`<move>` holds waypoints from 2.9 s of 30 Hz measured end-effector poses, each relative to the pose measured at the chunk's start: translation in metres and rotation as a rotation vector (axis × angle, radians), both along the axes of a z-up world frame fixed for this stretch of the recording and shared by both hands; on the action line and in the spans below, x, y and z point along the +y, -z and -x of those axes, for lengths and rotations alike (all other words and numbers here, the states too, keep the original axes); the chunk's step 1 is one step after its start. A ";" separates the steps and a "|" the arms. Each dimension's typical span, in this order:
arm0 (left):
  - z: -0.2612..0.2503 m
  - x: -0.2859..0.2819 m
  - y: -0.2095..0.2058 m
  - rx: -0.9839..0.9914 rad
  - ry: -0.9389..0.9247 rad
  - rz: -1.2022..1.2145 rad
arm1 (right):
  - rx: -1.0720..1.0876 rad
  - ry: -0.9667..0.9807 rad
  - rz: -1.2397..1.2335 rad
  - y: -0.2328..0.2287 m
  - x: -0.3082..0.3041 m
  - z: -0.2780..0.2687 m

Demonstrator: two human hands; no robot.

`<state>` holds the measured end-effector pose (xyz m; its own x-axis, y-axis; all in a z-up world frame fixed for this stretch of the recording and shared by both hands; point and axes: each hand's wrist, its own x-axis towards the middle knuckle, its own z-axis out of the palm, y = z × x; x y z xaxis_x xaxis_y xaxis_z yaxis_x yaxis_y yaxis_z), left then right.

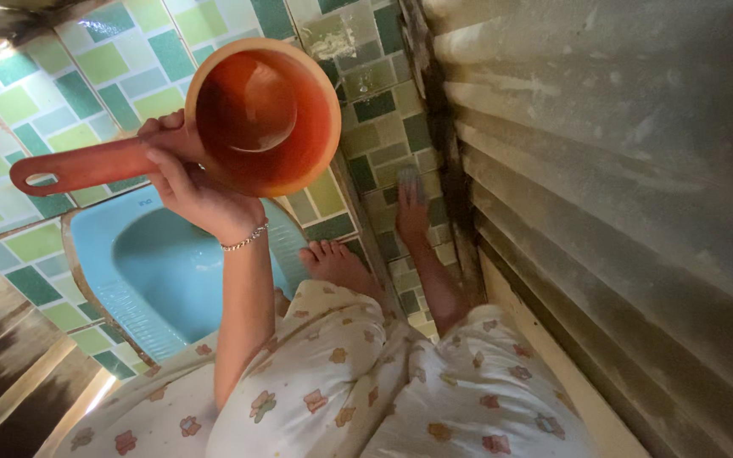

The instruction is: The person pours water from an orange plastic jug into a light blue squat toilet and scrubs the surrounding green and white tiled walls with a blue sponge. They repeatedly rinse the sponge in the toilet and continue scrubbing different sections of the wall and the toilet rim.

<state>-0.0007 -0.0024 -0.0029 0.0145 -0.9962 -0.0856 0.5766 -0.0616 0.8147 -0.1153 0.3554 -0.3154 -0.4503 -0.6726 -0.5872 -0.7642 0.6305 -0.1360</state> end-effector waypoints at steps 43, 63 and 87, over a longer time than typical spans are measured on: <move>-0.010 0.008 -0.012 -0.035 -0.083 0.018 | -0.135 0.231 0.065 -0.032 -0.009 0.013; -0.007 0.003 -0.005 -0.062 -0.057 0.044 | -0.972 0.727 0.556 0.004 -0.148 0.024; 0.011 0.011 0.014 0.016 0.057 -0.006 | -1.079 0.649 0.779 -0.070 -0.094 -0.019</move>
<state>-0.0117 0.0091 -0.0165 -0.0439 -0.9948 -0.0915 0.5849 -0.0998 0.8049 -0.0962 0.2618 -0.2459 -0.3791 -0.8246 -0.4199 0.3041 0.3176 -0.8982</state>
